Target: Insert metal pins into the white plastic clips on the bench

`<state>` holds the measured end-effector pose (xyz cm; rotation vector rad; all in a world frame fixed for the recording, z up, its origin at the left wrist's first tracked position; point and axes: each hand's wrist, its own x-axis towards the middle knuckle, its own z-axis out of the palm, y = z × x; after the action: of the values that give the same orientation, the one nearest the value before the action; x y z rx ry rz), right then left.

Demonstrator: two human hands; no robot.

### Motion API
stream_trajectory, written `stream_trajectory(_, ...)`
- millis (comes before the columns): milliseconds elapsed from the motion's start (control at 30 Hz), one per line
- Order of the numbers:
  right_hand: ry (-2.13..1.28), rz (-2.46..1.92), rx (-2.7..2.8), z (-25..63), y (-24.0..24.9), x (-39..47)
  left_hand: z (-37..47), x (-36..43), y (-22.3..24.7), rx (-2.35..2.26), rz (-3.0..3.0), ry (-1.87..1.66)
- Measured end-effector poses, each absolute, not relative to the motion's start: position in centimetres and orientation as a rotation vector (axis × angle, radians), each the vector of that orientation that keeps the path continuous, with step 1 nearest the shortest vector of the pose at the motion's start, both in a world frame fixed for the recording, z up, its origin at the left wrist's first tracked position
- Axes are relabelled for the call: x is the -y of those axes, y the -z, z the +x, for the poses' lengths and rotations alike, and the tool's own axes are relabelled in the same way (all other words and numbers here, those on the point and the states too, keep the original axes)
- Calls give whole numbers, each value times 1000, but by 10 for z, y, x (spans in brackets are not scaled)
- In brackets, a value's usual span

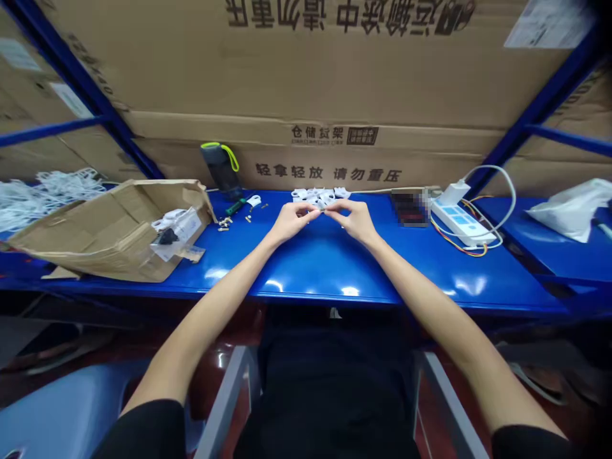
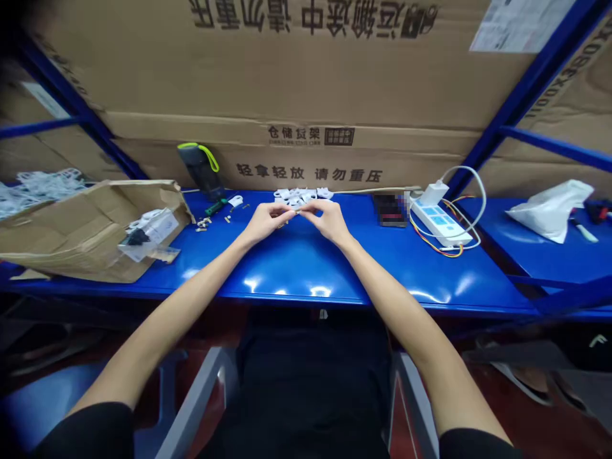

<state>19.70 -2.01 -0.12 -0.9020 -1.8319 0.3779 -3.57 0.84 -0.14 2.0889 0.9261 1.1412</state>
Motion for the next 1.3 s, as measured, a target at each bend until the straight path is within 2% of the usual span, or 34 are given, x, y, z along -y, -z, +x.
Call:
stream_trajectory(200,-707,-883,1656,189,-1,22,-35,-4,-4,-925,2206,-1252)
stream_trajectory(400,-867,-877,1542,188,0,20,-34,-3,-5,-885,2285,-1290)
stream_trajectory(867,-861,-955,1497,189,-1,19,-41,-5,-2,-913,2546,-1297)
stream_trajectory(1300,-827,-960,1533,191,0,17,-40,0,-3,-881,2557,-1312)
